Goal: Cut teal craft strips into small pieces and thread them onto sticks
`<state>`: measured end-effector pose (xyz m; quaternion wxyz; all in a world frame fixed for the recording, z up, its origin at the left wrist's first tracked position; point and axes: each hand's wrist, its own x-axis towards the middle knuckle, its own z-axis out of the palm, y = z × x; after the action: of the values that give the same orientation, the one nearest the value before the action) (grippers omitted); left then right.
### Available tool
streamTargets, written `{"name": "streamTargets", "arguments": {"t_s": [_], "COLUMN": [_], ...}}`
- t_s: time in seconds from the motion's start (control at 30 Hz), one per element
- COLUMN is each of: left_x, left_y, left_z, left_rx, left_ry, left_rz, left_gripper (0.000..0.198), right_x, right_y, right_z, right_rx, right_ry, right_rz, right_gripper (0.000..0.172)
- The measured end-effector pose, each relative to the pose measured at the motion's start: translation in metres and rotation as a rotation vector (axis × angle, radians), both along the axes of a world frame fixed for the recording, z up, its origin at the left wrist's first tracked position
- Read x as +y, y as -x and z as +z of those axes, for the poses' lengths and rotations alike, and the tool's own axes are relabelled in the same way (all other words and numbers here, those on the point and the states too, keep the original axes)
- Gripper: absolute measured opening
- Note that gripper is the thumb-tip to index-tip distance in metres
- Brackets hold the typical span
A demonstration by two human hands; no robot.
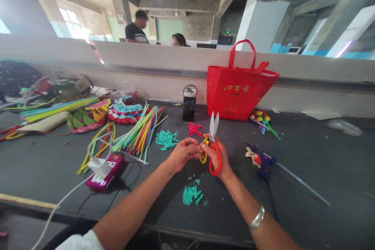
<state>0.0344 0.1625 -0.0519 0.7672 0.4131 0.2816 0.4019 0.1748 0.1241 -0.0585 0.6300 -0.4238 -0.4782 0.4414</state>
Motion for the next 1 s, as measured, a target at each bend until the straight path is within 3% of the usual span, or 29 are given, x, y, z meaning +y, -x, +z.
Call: {"name": "streamTargets", "arguments": {"t_s": [0.3,0.43,0.53,0.6,0.73,0.8,1.0], "left_x": [-0.009,-0.022,-0.029,-0.03,-0.027,-0.024,-0.022], "left_y": [-0.001,-0.002,-0.001,0.001,0.004,0.005,0.006], "left_z": [0.009,0.013,0.014,0.015,0.019,0.02,0.02], "left_rx": [0.037,0.134,0.254,0.331,0.453,0.468,0.393], "left_ry": [-0.04,-0.145,-0.288,-0.421,-0.789,-0.878,-0.699], "left_rz": [-0.096,-0.381,-0.626,-0.722,-0.712,-0.706,-0.775], "left_gripper": [0.033,0.031,0.03,0.031,0.028,0.026,0.033], "right_x": [0.005,0.01,0.012,0.012,0.012,0.012,0.011], "right_y": [-0.008,-0.016,-0.016,-0.015,-0.013,-0.014,-0.014], "right_z": [0.002,0.003,0.003,0.002,-0.002,-0.003,-0.002], "right_rx": [0.09,0.152,0.192,0.195,0.162,0.162,0.204], "right_ry": [-0.057,-0.028,-0.025,-0.027,-0.028,-0.032,-0.033], "right_rz": [-0.116,-0.19,-0.188,-0.186,-0.187,-0.183,-0.186], "right_gripper": [0.038,0.04,0.039,0.039,0.04,0.04,0.04]}}
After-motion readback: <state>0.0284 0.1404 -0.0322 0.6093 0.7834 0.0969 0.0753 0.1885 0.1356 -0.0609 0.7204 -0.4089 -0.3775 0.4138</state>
